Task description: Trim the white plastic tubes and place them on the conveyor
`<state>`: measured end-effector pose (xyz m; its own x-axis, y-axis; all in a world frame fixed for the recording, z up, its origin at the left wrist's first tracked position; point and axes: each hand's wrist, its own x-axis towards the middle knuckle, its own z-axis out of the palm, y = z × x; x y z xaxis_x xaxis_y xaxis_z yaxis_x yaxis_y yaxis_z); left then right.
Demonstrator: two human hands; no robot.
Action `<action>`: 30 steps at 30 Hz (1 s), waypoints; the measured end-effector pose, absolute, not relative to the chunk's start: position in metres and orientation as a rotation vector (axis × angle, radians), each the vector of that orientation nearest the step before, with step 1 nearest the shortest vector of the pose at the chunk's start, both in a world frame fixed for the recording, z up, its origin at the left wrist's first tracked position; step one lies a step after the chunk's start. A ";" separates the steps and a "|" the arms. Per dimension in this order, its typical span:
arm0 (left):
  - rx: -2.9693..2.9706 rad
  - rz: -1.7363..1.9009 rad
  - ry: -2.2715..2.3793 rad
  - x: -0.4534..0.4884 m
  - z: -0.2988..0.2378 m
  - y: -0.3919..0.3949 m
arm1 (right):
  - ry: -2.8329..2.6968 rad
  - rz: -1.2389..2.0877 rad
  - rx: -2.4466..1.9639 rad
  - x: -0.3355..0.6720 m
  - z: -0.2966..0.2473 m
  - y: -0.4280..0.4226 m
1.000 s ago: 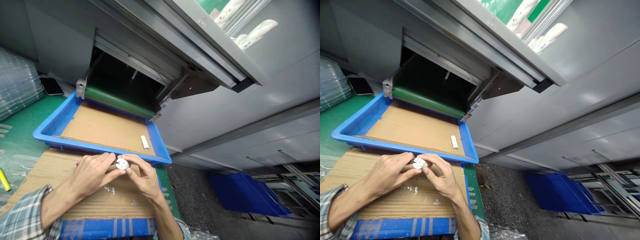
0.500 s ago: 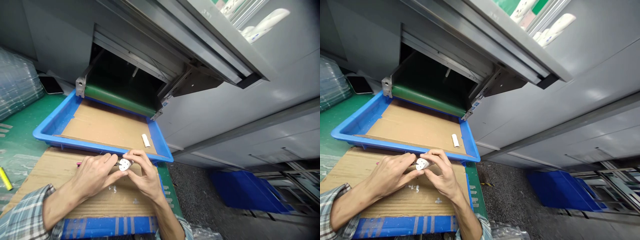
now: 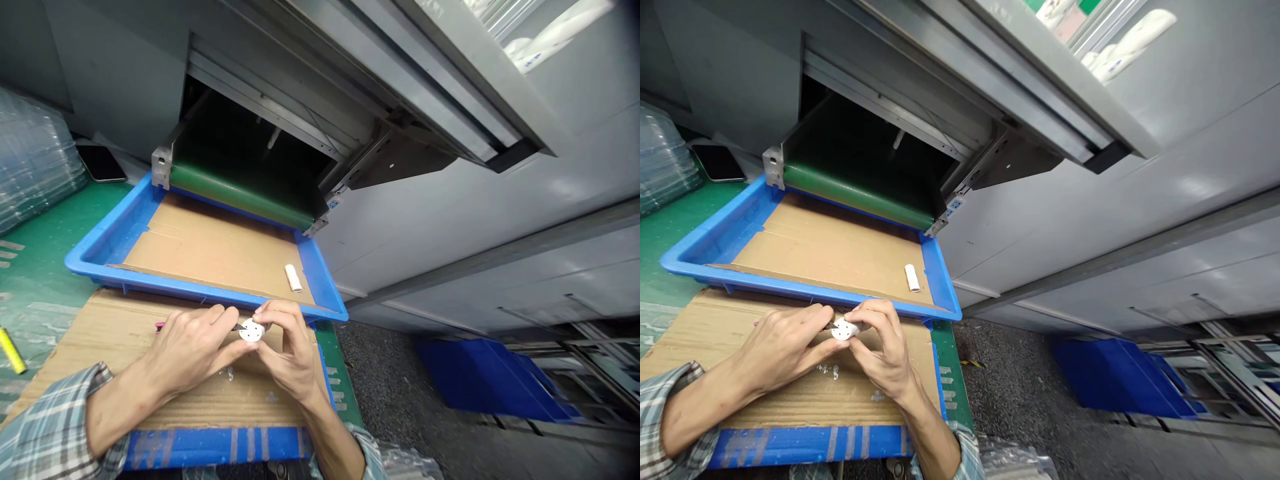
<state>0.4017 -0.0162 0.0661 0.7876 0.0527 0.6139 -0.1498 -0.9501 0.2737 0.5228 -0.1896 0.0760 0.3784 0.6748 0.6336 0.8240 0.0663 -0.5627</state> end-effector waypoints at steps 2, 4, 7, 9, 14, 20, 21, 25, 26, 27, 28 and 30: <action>2.675 0.923 -0.068 0.402 0.065 -0.017 | -1.355 -0.222 -1.648 0.522 0.074 -0.190; 2.678 0.924 -0.067 0.401 0.065 -0.017 | -1.358 -0.257 -1.646 0.522 0.071 -0.190; 2.680 0.929 -0.067 0.401 0.065 -0.018 | -1.369 -0.316 -1.661 0.521 0.067 -0.190; 2.684 0.943 -0.069 0.402 0.065 -0.018 | -1.388 -0.358 -1.660 0.520 0.066 -0.190; 2.689 0.955 -0.073 0.401 0.065 -0.019 | -1.403 -0.430 -1.682 0.518 0.067 -0.190; 2.614 0.915 -0.101 0.400 0.064 -0.020 | -1.372 -0.490 -1.699 0.516 0.064 -0.190; 2.600 0.906 -0.097 0.400 0.065 -0.020 | -1.373 -0.502 -1.698 0.516 0.064 -0.190; 2.576 0.890 -0.095 0.401 0.065 -0.022 | -1.380 -0.596 -1.691 0.516 0.061 -0.189; 2.580 0.893 -0.094 0.401 0.065 -0.023 | -1.383 -0.633 -1.693 0.516 0.061 -0.188; 2.589 0.894 -0.092 0.401 0.064 -0.024 | -1.388 -0.669 -1.695 0.516 0.060 -0.188; 2.600 0.896 -0.088 0.401 0.064 -0.024 | -1.392 -0.701 -1.698 0.516 0.060 -0.188; 2.621 0.898 -0.081 0.401 0.063 -0.026 | -1.398 -0.741 -1.697 0.515 0.058 -0.187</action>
